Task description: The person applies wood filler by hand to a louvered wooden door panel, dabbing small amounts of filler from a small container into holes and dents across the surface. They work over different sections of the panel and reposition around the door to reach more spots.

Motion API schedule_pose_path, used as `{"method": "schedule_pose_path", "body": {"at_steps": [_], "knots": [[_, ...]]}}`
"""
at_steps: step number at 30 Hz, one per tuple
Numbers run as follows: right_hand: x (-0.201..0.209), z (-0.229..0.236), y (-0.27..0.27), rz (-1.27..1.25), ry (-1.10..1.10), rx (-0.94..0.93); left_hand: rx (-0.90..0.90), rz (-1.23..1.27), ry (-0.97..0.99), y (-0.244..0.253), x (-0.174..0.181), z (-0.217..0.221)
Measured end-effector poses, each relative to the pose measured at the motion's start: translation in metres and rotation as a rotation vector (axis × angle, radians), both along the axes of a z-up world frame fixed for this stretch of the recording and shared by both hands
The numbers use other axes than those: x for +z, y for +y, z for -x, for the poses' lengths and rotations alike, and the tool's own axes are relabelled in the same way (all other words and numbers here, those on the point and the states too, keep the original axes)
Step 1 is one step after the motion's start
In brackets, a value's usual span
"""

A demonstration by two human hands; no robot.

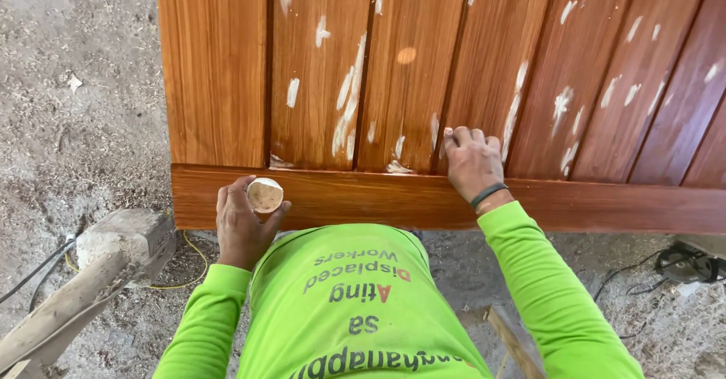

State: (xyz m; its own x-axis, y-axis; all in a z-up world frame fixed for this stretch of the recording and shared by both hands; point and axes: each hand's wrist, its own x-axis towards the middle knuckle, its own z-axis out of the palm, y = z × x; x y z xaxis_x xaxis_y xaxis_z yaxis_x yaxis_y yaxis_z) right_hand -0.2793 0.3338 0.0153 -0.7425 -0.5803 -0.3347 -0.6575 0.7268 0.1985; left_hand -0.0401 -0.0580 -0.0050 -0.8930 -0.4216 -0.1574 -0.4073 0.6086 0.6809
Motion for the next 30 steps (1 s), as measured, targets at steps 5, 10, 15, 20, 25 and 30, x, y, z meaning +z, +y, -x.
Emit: {"method": "schedule_pose_path", "body": {"at_steps": [5,10,15,20,25,30], "knots": [[-0.009,-0.014,0.013,-0.094,0.001,0.14,-0.002,0.02,0.023,-0.002,0.008,0.005],[0.006,0.006,0.016,-0.028,-0.093,0.023,0.027,0.028,0.011,-0.003,0.006,0.004],[-0.019,0.019,0.024,0.099,-0.109,-0.075,-0.005,0.025,0.053,0.001,0.004,0.001],[0.002,-0.017,0.023,0.0,-0.194,-0.063,0.001,0.059,0.088,0.0,-0.001,-0.003],[-0.001,-0.022,0.034,0.217,-0.192,-0.229,-0.064,0.02,0.086,0.011,0.0,0.003],[0.027,-0.062,-0.026,0.892,-0.511,-0.33,-0.322,0.115,0.122,0.037,0.009,0.032]]}}
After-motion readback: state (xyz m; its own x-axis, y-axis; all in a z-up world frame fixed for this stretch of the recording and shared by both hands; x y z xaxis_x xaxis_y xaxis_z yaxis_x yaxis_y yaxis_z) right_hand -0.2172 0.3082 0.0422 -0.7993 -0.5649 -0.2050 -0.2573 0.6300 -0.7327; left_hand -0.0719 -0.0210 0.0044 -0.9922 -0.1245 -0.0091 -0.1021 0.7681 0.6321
